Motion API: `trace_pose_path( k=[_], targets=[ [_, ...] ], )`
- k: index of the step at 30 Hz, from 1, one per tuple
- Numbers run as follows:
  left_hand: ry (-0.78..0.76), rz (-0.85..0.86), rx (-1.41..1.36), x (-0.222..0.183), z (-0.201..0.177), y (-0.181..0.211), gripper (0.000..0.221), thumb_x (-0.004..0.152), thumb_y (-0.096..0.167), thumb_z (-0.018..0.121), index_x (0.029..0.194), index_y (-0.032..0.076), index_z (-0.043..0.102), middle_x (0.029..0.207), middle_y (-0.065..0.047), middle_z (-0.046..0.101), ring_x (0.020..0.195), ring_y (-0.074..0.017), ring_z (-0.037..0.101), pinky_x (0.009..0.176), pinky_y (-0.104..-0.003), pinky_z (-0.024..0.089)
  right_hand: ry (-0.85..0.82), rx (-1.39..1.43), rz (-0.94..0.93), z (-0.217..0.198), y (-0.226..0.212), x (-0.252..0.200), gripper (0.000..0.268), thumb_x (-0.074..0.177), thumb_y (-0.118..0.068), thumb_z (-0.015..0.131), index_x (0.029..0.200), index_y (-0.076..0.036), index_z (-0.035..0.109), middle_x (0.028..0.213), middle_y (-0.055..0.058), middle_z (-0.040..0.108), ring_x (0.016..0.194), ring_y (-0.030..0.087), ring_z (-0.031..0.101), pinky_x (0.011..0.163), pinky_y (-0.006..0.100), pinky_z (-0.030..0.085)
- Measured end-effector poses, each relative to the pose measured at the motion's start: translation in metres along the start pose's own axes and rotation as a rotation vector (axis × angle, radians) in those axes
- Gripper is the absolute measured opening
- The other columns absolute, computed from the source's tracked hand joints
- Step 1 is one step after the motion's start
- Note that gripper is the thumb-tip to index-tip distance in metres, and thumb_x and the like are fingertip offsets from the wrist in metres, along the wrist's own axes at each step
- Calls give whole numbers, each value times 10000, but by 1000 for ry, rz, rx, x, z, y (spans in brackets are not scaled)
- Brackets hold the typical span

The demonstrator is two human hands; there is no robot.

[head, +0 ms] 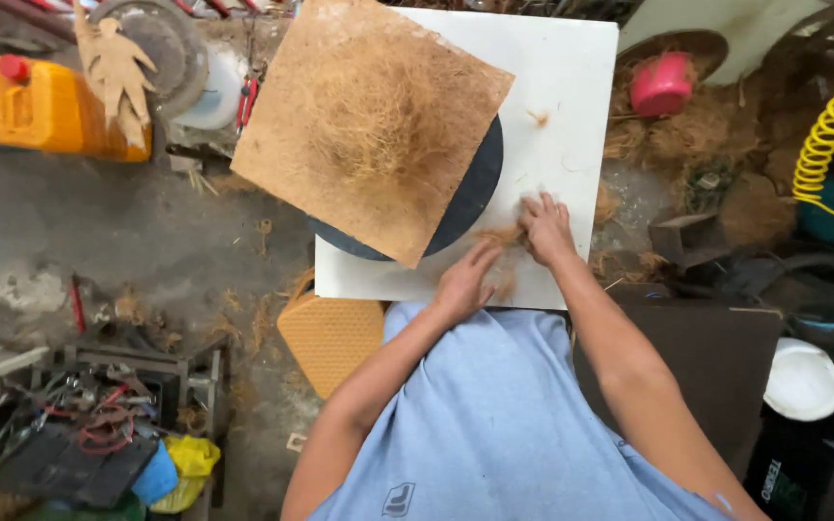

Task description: Adding and shaping coconut fiber onto a hat mold to create a hat, followed by applying a spray.

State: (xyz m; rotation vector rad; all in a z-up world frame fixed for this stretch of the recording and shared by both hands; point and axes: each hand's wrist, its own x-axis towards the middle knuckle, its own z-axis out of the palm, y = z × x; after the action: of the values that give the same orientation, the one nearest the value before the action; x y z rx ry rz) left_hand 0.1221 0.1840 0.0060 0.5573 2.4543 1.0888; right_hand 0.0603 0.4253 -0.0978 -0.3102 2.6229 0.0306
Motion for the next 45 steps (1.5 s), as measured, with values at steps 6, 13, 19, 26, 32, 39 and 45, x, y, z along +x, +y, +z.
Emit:
trace_pose_path(
  k=[6,13,19,26,32,39,45],
  targets=[
    [-53,-176,59,49,25,15,689,925,178,683,1540,122,378,1587,-221,376,1237,-456,618,988,-569,555,-110,569,-67,-58,13,-34,223,922,-97,664,1115,-182,738,1072,74,787,1121,373,694,933,499,542],
    [-12,-338,66,88,69,-5,395,988,322,445,1375,324,523,1214,-43,665,1097,-329,705,947,-510,577,-147,767,-141,-117,35,-56,701,836,-239,761,1500,-246,535,1452,173,590,1297,478,550,1088,580,445],
    [56,-301,212,84,63,9,233,897,345,558,1083,266,674,960,-41,670,956,-338,728,863,-504,576,-147,704,-106,-80,48,-38,172,914,-260,713,1069,-249,786,754,17,784,831,195,773,853,368,573],
    [-7,-506,321,71,76,-19,152,869,243,708,959,133,763,939,-86,739,933,-330,759,846,-485,597,-129,686,-106,-111,90,-44,173,895,-148,733,1054,-146,801,824,115,794,720,255,765,700,370,607],
    [6,-637,302,58,95,-63,200,872,182,703,1037,82,755,1012,-141,763,936,-358,770,819,-516,609,93,1030,-74,-210,118,-79,217,981,-119,700,1193,-126,748,885,119,742,779,238,719,686,377,596],
    [8,-492,117,30,5,55,518,895,192,668,1394,91,568,1373,-196,612,1093,-445,707,934,-592,569,206,1813,68,-198,97,-68,150,1068,-150,629,1215,-127,648,1006,99,743,835,212,760,711,334,662],
    [664,-450,-561,-18,-19,-43,230,812,89,780,1033,131,732,983,-81,711,991,-337,712,906,-458,554,167,2016,122,-138,65,-61,111,1022,-137,668,1131,-151,687,911,75,740,797,207,758,733,342,659]
  ],
)
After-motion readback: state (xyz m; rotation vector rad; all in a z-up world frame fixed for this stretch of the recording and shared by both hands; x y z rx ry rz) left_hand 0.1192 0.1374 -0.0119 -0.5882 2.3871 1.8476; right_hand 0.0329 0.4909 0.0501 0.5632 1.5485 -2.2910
